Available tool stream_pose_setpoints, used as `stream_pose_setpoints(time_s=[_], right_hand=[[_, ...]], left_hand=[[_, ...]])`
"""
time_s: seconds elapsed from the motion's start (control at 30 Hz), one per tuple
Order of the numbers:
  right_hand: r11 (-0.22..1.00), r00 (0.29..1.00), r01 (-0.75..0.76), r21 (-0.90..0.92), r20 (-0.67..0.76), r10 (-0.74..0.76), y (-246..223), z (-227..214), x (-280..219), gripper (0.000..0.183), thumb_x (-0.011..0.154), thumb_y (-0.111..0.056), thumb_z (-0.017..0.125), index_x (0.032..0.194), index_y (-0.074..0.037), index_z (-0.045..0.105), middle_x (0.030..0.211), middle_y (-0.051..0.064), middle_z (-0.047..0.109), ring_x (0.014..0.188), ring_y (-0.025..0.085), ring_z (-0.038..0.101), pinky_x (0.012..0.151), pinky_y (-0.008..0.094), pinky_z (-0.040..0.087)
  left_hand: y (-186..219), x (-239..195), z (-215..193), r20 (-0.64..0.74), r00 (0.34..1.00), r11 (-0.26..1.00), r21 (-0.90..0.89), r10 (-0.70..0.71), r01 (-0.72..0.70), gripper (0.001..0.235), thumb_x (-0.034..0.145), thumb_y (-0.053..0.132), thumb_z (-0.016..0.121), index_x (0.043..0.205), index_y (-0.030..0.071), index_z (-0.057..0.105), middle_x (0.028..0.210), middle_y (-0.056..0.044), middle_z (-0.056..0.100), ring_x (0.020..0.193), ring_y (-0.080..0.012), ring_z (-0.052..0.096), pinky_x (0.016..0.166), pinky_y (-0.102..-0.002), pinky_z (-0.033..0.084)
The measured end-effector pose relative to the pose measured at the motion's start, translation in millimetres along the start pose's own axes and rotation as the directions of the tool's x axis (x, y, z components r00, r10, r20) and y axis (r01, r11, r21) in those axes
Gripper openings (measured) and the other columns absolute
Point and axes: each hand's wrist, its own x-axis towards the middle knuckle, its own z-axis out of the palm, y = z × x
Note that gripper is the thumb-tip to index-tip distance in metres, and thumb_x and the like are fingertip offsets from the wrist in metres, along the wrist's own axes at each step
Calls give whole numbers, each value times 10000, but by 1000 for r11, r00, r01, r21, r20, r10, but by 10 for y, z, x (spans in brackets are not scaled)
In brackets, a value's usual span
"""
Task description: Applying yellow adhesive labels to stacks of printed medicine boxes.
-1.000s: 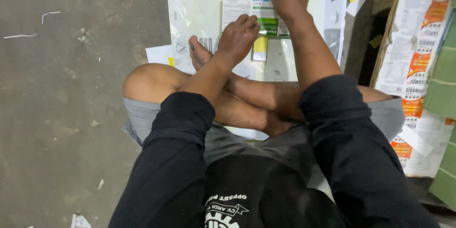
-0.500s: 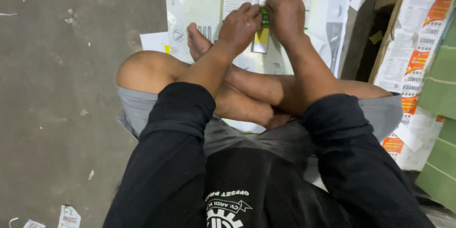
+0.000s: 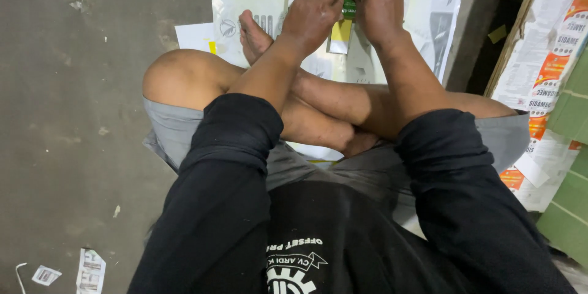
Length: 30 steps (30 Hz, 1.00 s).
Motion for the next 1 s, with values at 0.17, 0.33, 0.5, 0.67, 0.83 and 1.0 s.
stream_pose_setpoints(time_s=[0.17,0.33,0.5,0.67,0.83,1.0], right_hand=[[1000,999,-4,-13,52,4,-131,-113,-117,151,853,-1,694,963,-80,760,966,68,651,943,281,602,810,400,455],[998,990,24,-65,139,-15,-227,-213,-212,310,887,-5,659,1173,-57,769,1157,86,675,1101,297,593,891,405,463],[996,971,53,-73,236,-34,-255,-403,-325,364,907,-127,743,1265,-66,716,1305,104,653,1200,306,573,968,430,435],[994,935,8,-112,352,32,-750,-644,-365,578,682,-279,850,1167,-21,671,1158,168,625,1112,354,558,923,470,408],[951,934,143,-273,354,-38,-648,-319,-540,427,744,-249,830,1076,-48,652,1085,150,610,1096,325,560,949,451,405],[1000,991,21,-3,132,-21,-590,-439,-370,197,850,-52,785,1002,-77,661,1082,124,631,1042,341,595,917,454,444]], left_hand=[[-52,-29,85,1,1000,1000,-19,-1,1,316,848,238,821,1084,73,689,1102,-19,633,1058,-221,619,767,-368,544],[-90,1,-12,-58,998,998,-55,8,-11,593,801,279,853,1312,59,648,1198,-55,609,1096,-246,589,802,-388,504],[-175,4,101,2,999,999,-8,37,-37,563,814,311,865,1292,93,661,1291,-81,571,1177,-266,530,879,-416,465],[-239,-31,95,1,999,994,-99,49,-48,478,873,294,835,1281,86,697,1288,-96,584,1220,-279,521,906,-434,448],[-233,27,-4,43,999,988,-157,3,3,389,899,134,734,1285,85,721,1304,-111,595,1257,-285,509,943,-446,432],[-330,11,208,4,998,990,-131,56,-55,434,823,3,677,1247,75,735,1459,-147,559,1390,-320,431,1110,-493,323]])
